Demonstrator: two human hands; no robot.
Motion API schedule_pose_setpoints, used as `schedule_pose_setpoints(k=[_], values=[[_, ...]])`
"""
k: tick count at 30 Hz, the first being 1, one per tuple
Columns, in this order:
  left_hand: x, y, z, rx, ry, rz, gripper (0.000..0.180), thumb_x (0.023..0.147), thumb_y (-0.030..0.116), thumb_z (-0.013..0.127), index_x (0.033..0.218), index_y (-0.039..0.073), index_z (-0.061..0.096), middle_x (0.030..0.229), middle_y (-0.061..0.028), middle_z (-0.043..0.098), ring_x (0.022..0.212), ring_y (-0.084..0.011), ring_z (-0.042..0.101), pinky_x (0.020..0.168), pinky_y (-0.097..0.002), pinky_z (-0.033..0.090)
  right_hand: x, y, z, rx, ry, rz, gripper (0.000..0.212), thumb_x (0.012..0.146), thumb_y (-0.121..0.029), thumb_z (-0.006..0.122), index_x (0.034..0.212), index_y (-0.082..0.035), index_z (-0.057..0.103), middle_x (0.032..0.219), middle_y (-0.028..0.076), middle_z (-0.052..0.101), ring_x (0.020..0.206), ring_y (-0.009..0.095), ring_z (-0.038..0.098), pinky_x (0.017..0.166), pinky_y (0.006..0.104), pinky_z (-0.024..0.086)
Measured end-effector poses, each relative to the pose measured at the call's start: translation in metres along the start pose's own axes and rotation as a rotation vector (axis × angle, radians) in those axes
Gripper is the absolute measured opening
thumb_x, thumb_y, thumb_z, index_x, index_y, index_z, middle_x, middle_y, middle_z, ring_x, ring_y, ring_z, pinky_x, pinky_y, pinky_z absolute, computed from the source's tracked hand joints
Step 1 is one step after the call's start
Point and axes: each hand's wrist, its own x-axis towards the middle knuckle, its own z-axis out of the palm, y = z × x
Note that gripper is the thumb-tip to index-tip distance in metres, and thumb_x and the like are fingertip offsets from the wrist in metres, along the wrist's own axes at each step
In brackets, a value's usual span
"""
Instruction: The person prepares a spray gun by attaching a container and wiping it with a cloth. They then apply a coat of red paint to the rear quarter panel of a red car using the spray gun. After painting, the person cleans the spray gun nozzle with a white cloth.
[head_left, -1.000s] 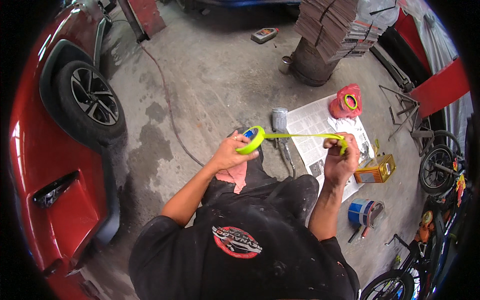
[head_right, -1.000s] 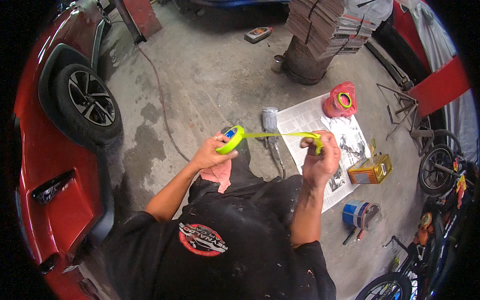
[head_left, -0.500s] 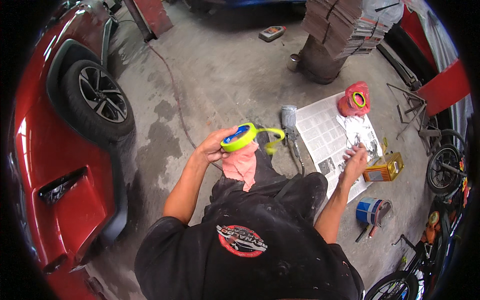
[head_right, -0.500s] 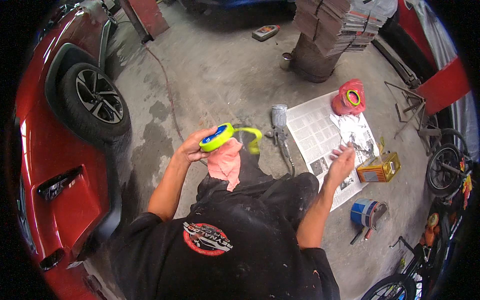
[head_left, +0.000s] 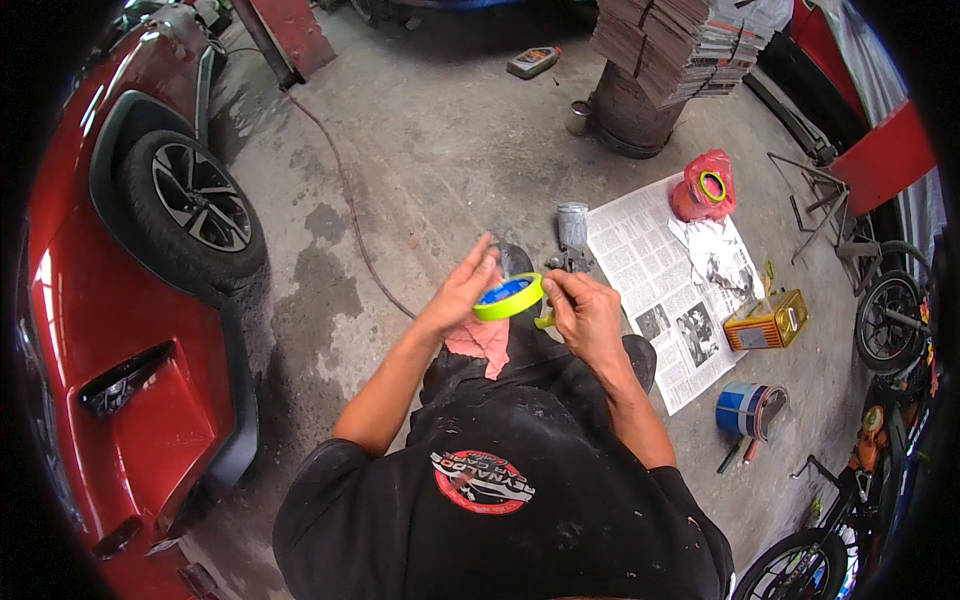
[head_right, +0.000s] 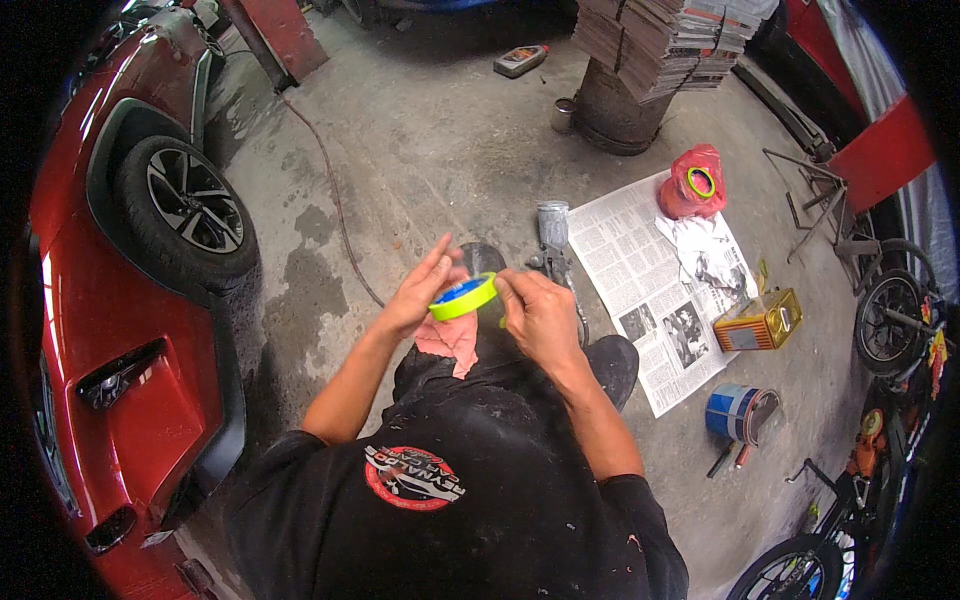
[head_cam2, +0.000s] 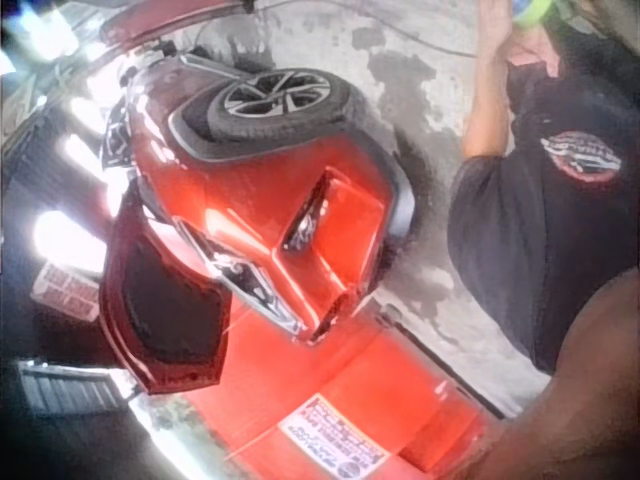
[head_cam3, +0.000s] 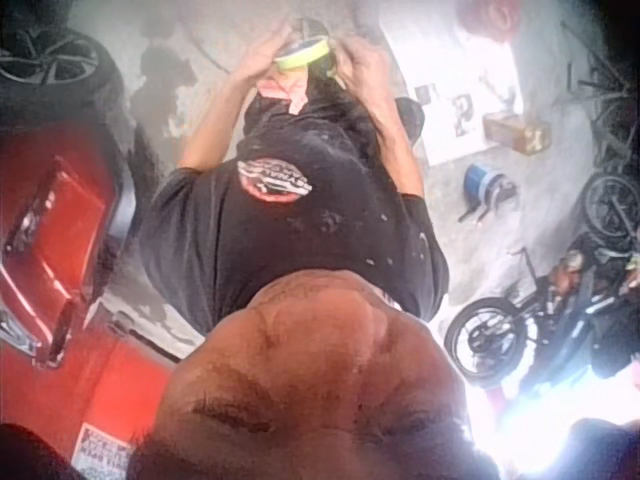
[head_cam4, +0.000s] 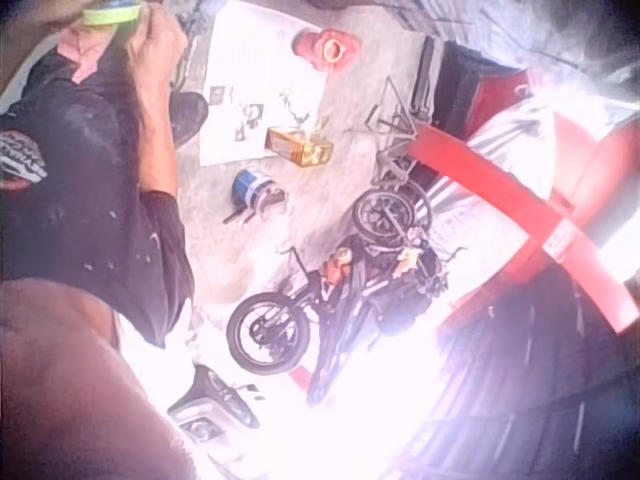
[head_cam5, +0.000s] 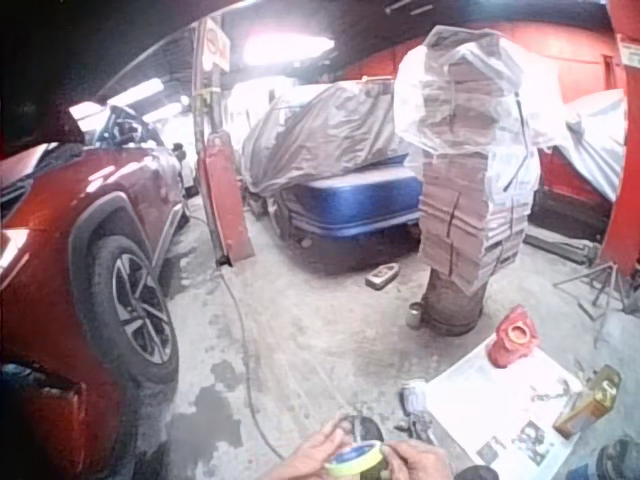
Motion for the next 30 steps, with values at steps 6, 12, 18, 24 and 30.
schedule_pose_setpoints(k=[6, 12, 18, 24, 30], values=[[-0.031, 0.024, 0.04, 0.313, -0.113, 0.305, 0.044, 0.108, 0.033, 0.036, 0.113, -0.003, 0.062, 0.095, -0.0084, 0.068, 0.075, -0.0159, 0.064, 0.072, -0.0293, 0.051, 0.003, 0.0, 0.003, -0.162, 0.215, -0.046, 0.007, 0.088, -0.006, 0.067, 0.094, -0.002, 0.068, 0.081, 0.016, 0.065, 0.07, 0.036, 0.065, 0.061, 0.0413, 0.052], [-0.027, 0.071, 0.03, 0.947, -0.155, 0.413, 0.026, 0.098, 0.028, 0.056, 0.101, 0.002, 0.061, 0.075, -0.0147, 0.062, 0.066, -0.0317, 0.061, 0.064, -0.0392, 0.046, 0.004, -0.011, -0.02, -0.038, 0.047, -0.063, 0.006, 0.089, -0.006, 0.067, 0.093, -0.002, 0.068, 0.078, 0.015, 0.064, 0.068, 0.032, 0.064, 0.061, 0.0378, 0.05], [-0.024, 0.09, 0.021, 1.319, -0.139, 0.718, 0.023, 0.091, 0.025, 0.066, 0.103, 0.006, 0.061, 0.071, -0.0106, 0.059, 0.073, -0.0303, 0.061, 0.082, -0.0431, 0.044, 0.001, -0.014, -0.037, 0.154, -0.081, 0.123, 0.011, 0.092, -0.009, 0.064, 0.097, -0.001, 0.069, 0.077, 0.013, 0.064, 0.065, 0.023, 0.064, 0.061, 0.0348, 0.048], [-0.025, 0.113, 0.036, 1.581, -0.115, 0.977, 0.037, 0.083, 0.022, 0.07, 0.115, 0.006, 0.059, 0.083, -0.0052, 0.062, 0.085, -0.0232, 0.06, 0.091, -0.0408, 0.042, 0.003, 0.012, -0.059, 0.326, 0.105, 0.086, 0.051, 0.093, -0.027, 0.067, 0.132, 0.002, 0.054, 0.111, 0.019, 0.068, 0.097, 0.024, 0.067, 0.084, 0.0334, 0.052], [-0.018, 0.13, 0.047, 1.707, -0.135, 1.065, 0.043, 0.08, 0.023, 0.07, 0.117, 0.006, 0.059, 0.086, -0.0039, 0.062, 0.087, -0.0221, 0.06, 0.095, -0.0405, 0.042, 0.021, -0.019, -0.064, 0.025, 0.196, -0.272, 0.055, 0.082, -0.033, 0.079, 0.119, 0.003, 0.059, 0.111, 0.018, 0.067, 0.102, 0.029, 0.067, 0.088, 0.0383, 0.052]])
